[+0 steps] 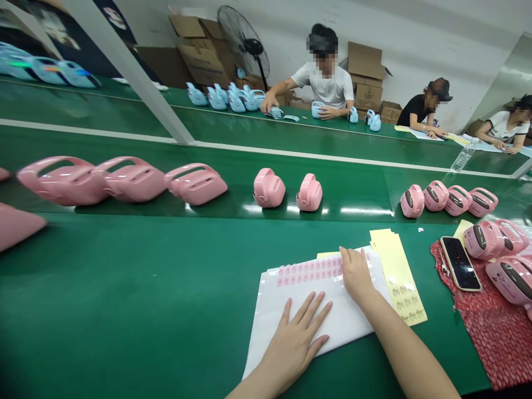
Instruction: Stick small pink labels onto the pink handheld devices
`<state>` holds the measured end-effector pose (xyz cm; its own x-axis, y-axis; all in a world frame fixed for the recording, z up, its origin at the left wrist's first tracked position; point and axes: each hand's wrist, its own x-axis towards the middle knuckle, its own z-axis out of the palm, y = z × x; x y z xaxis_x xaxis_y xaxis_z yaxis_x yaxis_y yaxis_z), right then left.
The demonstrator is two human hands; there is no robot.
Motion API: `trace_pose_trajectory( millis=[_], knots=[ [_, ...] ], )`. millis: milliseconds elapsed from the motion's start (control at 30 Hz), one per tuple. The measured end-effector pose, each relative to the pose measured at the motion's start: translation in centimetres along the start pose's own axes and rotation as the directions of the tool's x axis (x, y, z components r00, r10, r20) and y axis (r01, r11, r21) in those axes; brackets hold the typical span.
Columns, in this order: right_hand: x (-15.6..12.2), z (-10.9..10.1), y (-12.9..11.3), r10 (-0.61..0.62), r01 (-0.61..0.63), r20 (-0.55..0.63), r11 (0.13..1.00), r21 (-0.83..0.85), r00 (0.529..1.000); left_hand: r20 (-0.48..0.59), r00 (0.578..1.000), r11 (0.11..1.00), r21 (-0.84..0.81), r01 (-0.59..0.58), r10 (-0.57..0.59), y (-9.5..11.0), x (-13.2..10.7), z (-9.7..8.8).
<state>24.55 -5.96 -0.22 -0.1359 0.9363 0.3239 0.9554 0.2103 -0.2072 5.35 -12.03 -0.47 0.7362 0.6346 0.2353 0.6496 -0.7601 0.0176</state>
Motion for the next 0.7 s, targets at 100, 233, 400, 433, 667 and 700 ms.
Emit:
trace_pose_trajectory(
  millis=[100, 233, 400, 433, 667, 700],
  knots=[
    [-0.5, 0.3, -2.2, -0.170, 0.169, 0.011, 0.981, 0.095, 0.985, -0.069, 0.997, 0.999, 0.014, 0.030, -0.029, 0.1, 0.0, 0.3],
    [-0.9, 0.9, -5.0, -0.400, 0.369, 0.082, 0.894, 0.253, 0.913, -0.048, 0.996, 0.996, 0.029, 0.082, -0.080, 0.6, 0.0, -0.6],
    [-1.0, 0.8, -4.2, -0.443, 0.417, 0.027, 0.860, 0.293, 0.896, -0.099, 0.995, 0.996, 0.090, 0.005, 0.004, 0.0, -0.6, -1.6],
    [-1.2, 0.5, -3.6, -0.425, 0.408, -0.006, 0.866, 0.288, 0.905, -0.109, 0.994, 0.996, 0.089, 0.015, -0.005, -0.3, -0.9, -1.6],
    [-2.3, -1.0, 1.3, -0.252, 0.303, -0.243, 0.931, 0.202, 0.937, -0.157, 0.979, 0.989, 0.044, 0.139, -0.131, -3.3, -4.6, -1.0],
    [-2.2, -1.1, 1.9, -0.230, 0.287, -0.276, 0.939, 0.188, 0.933, -0.159, 0.980, 0.991, 0.036, 0.128, -0.121, -3.7, -4.9, -1.0]
  ],
)
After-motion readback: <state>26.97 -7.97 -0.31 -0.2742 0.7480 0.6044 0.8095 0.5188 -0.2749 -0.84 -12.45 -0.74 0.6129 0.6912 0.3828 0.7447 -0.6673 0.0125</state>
